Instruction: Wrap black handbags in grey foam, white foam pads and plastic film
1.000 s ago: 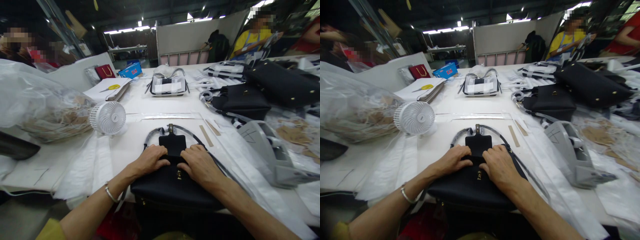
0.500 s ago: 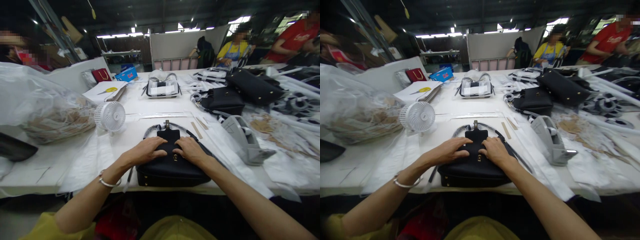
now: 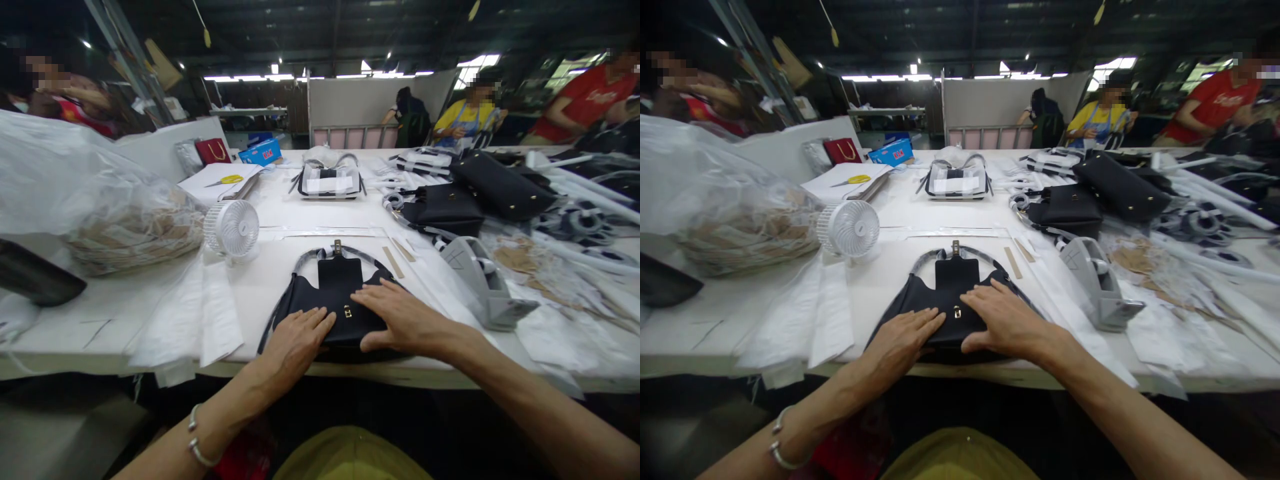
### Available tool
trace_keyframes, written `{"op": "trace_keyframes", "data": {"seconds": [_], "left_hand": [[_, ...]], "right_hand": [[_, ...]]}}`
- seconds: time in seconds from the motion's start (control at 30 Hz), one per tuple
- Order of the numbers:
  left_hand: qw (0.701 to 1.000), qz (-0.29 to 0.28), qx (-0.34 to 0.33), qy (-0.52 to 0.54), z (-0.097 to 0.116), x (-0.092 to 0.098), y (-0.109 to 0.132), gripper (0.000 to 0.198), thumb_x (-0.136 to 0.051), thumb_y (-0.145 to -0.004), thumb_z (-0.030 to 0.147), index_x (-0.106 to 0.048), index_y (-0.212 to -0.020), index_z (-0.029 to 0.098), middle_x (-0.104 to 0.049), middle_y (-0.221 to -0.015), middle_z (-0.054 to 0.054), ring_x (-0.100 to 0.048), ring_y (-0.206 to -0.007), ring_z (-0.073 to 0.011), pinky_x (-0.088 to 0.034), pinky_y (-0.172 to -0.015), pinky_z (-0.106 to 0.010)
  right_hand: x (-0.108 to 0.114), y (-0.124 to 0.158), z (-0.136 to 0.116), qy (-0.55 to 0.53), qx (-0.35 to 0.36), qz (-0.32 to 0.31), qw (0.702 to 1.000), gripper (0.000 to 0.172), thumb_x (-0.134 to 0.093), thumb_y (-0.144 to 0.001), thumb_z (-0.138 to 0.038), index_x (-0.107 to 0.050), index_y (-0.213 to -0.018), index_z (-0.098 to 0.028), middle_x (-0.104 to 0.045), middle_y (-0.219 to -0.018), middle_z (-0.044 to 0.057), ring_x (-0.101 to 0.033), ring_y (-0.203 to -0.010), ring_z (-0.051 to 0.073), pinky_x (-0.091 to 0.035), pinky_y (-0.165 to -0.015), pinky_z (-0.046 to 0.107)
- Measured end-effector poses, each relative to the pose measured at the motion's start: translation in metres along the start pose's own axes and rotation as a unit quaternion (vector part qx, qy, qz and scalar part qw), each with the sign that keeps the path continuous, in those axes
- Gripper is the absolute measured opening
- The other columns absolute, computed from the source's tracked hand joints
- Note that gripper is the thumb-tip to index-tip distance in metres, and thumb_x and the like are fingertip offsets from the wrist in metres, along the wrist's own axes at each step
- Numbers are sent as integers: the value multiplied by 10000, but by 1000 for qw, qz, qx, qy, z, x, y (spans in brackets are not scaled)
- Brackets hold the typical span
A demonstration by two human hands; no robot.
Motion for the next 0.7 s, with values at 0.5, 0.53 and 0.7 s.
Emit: {"op": "trace_keyframes", "data": {"seconds": [0.5,0.53,0.7], "left_hand": [[1000,-13,3,28,27,23,-27,438,-709,-842,491,-582,-1084,149,-679,-1038,-105,-671,-909,-294,-553,-781,-400],[999,-11,5,30,28,20,-28,446,-716,-836,488,-576,-1089,148,-674,-1048,-103,-668,-912,-292,-552,-780,-398],[999,-9,18,36,25,14,-26,468,-737,-817,477,-573,-1102,144,-672,-1066,-97,-671,-903,-283,-553,-785,-393]], "right_hand": [[-33,15,4,-23,-15,19,999,715,-721,-792,-598,-601,-1346,-163,-581,-1400,148,-521,-1316,331,-349,-1147,521],[-31,14,7,-61,-27,18,998,637,-698,-824,-567,-617,-1329,-187,-609,-1375,124,-549,-1290,314,-378,-1130,498],[-12,-3,23,-170,-96,67,978,261,-571,-924,-327,-727,-1107,-224,-746,-1115,42,-687,-1034,216,-510,-937,331]]}}
Point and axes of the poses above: each hand's wrist, its own y-axis away from the middle knuckle, its own x-axis out of the back of the hand, z = x × y, the point moved 10 cm from there along -y, towards the middle knuckle
